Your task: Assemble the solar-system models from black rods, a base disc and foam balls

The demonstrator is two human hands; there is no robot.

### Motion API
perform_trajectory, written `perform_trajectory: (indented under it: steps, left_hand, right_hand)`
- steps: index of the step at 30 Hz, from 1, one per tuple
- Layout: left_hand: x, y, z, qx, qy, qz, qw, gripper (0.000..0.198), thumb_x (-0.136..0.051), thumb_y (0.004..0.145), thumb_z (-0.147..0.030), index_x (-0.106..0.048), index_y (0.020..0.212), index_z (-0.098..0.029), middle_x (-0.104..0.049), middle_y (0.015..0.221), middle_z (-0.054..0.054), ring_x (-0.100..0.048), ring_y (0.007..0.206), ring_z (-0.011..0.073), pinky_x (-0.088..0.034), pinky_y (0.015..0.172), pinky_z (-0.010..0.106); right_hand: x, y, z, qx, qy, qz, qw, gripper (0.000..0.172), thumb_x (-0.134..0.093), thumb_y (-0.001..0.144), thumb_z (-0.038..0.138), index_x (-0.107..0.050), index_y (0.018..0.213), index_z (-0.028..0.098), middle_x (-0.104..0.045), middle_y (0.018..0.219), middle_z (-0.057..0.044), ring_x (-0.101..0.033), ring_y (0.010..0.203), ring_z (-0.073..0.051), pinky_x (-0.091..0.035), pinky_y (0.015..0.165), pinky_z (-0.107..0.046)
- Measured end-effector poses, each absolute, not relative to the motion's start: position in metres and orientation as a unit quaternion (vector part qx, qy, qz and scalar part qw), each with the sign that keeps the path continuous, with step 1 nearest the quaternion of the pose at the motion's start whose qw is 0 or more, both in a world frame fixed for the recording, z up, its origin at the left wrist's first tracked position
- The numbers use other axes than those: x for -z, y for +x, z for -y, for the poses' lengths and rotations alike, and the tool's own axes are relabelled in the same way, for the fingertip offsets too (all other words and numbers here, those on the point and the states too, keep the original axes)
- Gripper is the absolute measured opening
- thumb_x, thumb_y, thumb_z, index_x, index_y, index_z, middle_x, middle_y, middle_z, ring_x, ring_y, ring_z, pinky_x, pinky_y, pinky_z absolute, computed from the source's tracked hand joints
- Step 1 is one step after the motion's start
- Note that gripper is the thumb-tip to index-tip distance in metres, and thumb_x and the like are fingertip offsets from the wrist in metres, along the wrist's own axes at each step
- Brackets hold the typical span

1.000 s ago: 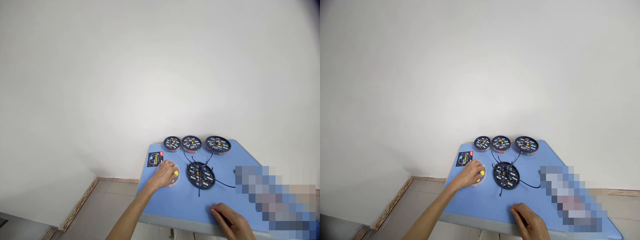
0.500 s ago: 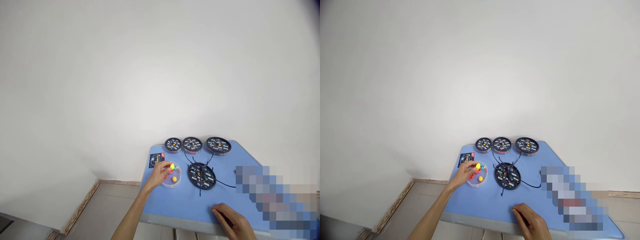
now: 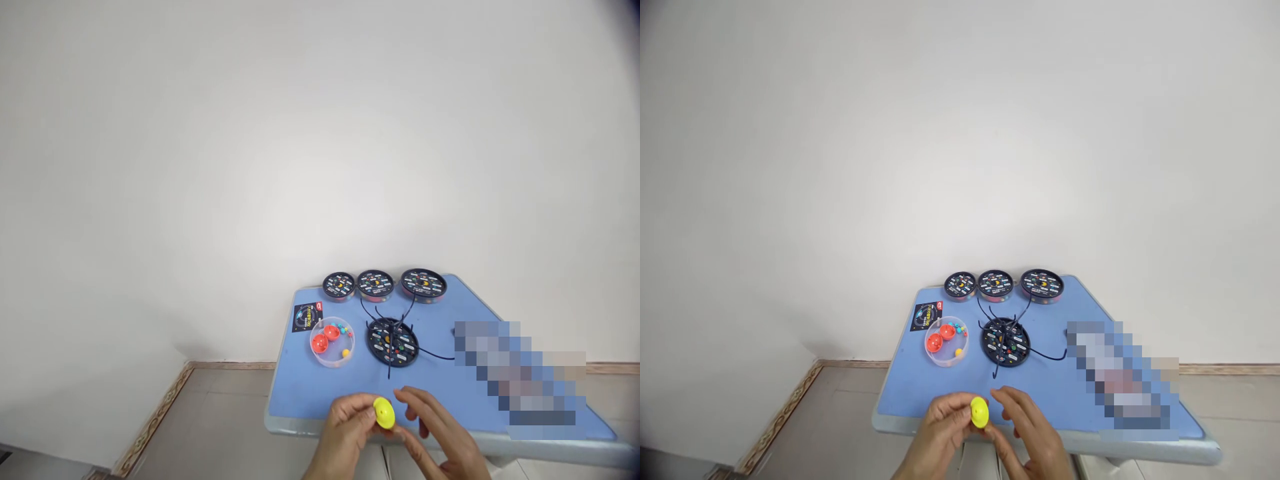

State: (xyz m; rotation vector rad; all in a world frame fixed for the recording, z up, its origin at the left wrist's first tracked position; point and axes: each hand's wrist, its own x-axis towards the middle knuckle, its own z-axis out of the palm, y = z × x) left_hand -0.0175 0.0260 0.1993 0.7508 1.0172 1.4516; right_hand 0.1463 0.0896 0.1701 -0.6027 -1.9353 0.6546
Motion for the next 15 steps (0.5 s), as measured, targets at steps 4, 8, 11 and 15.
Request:
perform_trajectory:
  steps: [4,8,11,15]
  left_hand:
    - [-0.179,0.005,-0.022,-0.631,0.305,-0.427,0.572,0.043,-0.079,0.067,-0.056,-0.080,0.081,-0.016,-0.074,0.078,0.011,-0.068,0.075,0.0253,-0.051,0.076,0.038]
    - [-0.163,0.025,-0.027,-0.681,0.215,-0.412,0.566,0.042,-0.085,0.060,-0.051,-0.079,0.083,-0.017,-0.071,0.072,0.009,-0.069,0.075,0.0247,-0.051,0.074,0.036]
    - [-0.160,0.041,-0.030,-0.709,0.175,-0.384,0.565,0.039,-0.086,0.063,-0.044,-0.076,0.088,-0.016,-0.070,0.068,0.008,-0.070,0.075,0.0248,-0.051,0.077,0.037]
    - [-0.169,0.060,-0.035,-0.720,0.173,-0.356,0.570,0.034,-0.082,0.070,-0.038,-0.070,0.090,-0.013,-0.071,0.065,0.008,-0.071,0.074,0.0248,-0.050,0.074,0.034]
  right_hand:
    - [-0.166,0.150,-0.085,-0.276,-0.231,0.813,0.458,0.029,-0.061,0.091,0.030,-0.069,0.119,0.028,-0.073,0.111,-0.011,-0.072,0.097,-0.023,-0.061,0.069,-0.024]
    - [-0.160,0.158,-0.083,-0.296,-0.248,0.800,0.459,0.030,-0.065,0.089,0.033,-0.071,0.118,0.028,-0.073,0.115,-0.011,-0.070,0.106,-0.024,-0.059,0.085,-0.028]
    - [-0.160,0.164,-0.085,-0.325,-0.257,0.778,0.473,0.030,-0.067,0.087,0.036,-0.073,0.115,0.028,-0.074,0.116,-0.009,-0.070,0.106,-0.025,-0.059,0.088,-0.028]
    - [-0.163,0.174,-0.089,-0.373,-0.259,0.740,0.496,0.031,-0.068,0.085,0.035,-0.074,0.115,0.032,-0.076,0.115,-0.005,-0.070,0.107,-0.025,-0.057,0.090,-0.028]
